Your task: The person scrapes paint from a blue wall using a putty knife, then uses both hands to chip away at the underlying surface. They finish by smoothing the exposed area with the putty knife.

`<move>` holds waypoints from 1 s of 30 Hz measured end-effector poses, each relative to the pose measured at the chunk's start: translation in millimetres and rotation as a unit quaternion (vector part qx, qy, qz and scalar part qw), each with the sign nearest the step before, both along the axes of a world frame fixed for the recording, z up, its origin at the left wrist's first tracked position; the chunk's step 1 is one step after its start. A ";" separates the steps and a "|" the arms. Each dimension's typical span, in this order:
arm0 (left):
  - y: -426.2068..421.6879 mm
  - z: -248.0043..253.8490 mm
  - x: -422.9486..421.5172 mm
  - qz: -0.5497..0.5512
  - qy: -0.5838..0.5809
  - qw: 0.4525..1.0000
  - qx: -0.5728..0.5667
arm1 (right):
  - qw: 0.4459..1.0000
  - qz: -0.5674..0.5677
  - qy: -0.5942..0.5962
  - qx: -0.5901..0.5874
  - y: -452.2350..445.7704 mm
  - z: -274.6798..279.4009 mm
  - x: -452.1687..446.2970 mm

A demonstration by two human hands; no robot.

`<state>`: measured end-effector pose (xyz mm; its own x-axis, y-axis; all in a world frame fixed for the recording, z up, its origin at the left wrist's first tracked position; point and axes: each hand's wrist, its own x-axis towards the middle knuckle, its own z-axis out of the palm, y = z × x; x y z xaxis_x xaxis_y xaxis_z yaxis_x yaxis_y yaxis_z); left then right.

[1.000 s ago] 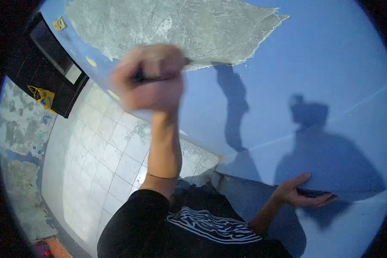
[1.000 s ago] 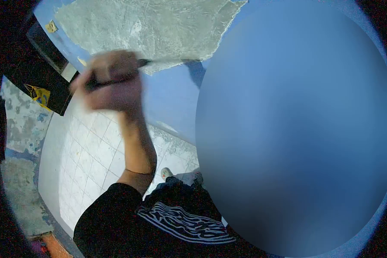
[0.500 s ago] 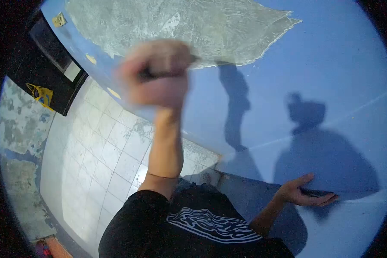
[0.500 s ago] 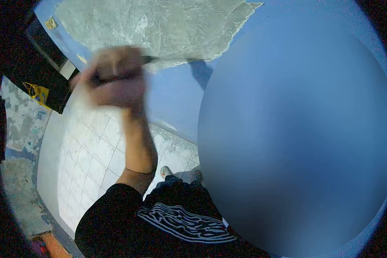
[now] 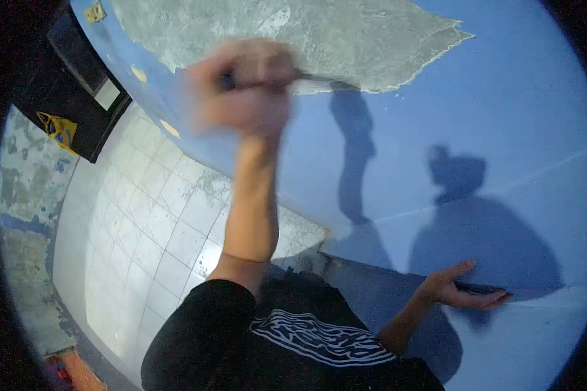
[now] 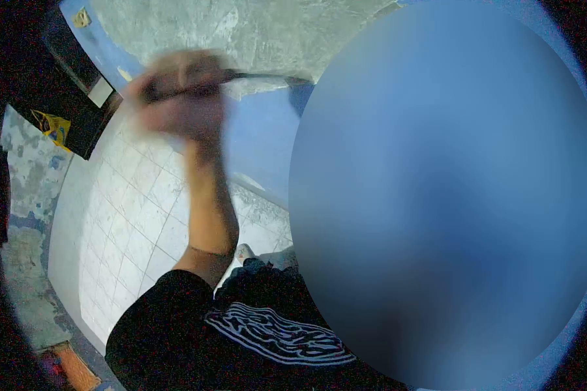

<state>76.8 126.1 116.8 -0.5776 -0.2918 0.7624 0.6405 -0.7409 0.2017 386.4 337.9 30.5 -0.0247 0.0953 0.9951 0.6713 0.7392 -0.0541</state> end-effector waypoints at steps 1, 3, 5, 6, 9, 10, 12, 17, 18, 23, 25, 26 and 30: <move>-3.8 0.6 -2.3 -0.074 0.002 0.996 -0.049 | 1.000 -0.014 -0.006 0.000 -0.5 0.1 0.9; -16.6 14.1 -1.3 -0.171 0.043 0.981 -0.079 | 1.000 -0.008 0.000 -0.006 -2.7 -1.0 -1.6; -39.5 22.3 14.8 -0.210 0.095 0.973 0.018 | 1.000 0.002 0.000 -0.011 -0.4 -1.3 -3.1; -48.4 22.6 9.2 -0.257 0.131 0.957 0.025 | 1.000 0.024 0.007 -0.007 1.7 -1.8 -3.7; 2.8 10.5 2.9 -0.128 -0.019 0.989 -0.068 | 1.000 0.007 -0.004 -0.011 -3.2 1.2 0.2; -2.6 18.3 9.4 -0.131 -0.016 0.989 -0.070 | 0.999 -0.035 -0.016 -0.016 -5.5 1.3 -0.2; -24.2 29.1 23.2 -0.133 0.167 0.976 -0.037 | 1.000 -0.014 -0.012 -0.012 -1.0 1.0 1.6; -2.9 12.4 10.1 -0.115 0.003 0.987 -0.111 | 0.998 0.040 0.021 -0.039 -1.4 -4.2 -1.2; -11.2 15.7 8.1 -0.123 0.028 0.988 -0.085 | 0.998 0.037 0.020 -0.036 0.3 -4.9 -0.8; -13.5 13.2 3.1 -0.035 -0.046 0.998 -0.021 | 0.996 0.079 0.034 -0.038 1.0 -4.5 2.4; -14.1 15.1 2.9 -0.119 -0.043 0.990 -0.062 | 0.999 0.029 0.016 -0.030 1.5 -5.0 0.1; -29.1 17.9 4.1 -0.114 0.024 0.992 -0.052 | 0.999 0.029 0.013 -0.030 2.6 -4.7 1.0; -7.4 4.5 3.1 0.041 -0.073 0.996 0.008 | 0.998 0.049 0.010 -0.023 0.9 -3.7 1.3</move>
